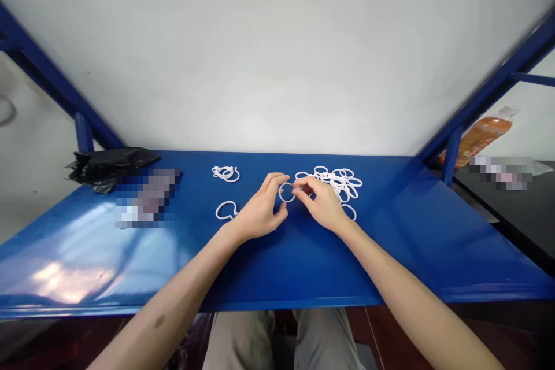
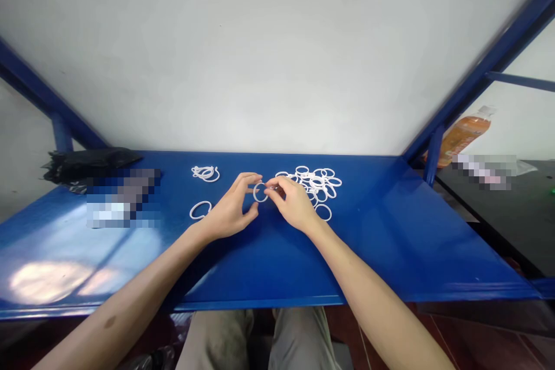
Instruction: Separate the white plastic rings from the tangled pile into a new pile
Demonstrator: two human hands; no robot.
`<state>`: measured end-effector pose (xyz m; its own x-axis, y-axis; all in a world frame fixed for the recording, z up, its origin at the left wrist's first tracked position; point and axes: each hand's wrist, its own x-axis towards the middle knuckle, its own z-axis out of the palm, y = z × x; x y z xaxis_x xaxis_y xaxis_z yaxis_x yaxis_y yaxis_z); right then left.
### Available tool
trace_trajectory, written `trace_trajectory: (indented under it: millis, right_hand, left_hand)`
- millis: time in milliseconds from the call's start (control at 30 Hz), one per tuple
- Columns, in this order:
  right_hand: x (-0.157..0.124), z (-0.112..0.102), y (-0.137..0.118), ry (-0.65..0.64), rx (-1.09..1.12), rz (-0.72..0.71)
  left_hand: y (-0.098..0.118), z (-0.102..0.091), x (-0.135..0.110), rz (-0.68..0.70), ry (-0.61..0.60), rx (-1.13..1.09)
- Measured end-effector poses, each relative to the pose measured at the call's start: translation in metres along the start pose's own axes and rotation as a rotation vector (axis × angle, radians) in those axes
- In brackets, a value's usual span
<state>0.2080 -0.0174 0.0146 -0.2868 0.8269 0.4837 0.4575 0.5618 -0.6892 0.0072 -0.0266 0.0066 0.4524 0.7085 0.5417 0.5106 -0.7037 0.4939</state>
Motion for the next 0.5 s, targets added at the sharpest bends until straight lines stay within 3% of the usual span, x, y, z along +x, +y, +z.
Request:
trace_trajectory:
  millis: [200,500]
  right_hand:
    - [-0.0022,0.0009,-0.0016,-0.02,-0.054,-0.038]
    - [-0.0015,0.0011,-0.0014,-0.09,-0.045,-0.088]
  left_hand:
    - [-0.0007,-0.001,0.0016,-0.044,-0.095,0.127]
    - [0.001,-0.0002,0.0017,-0.022,-0.125,0.157]
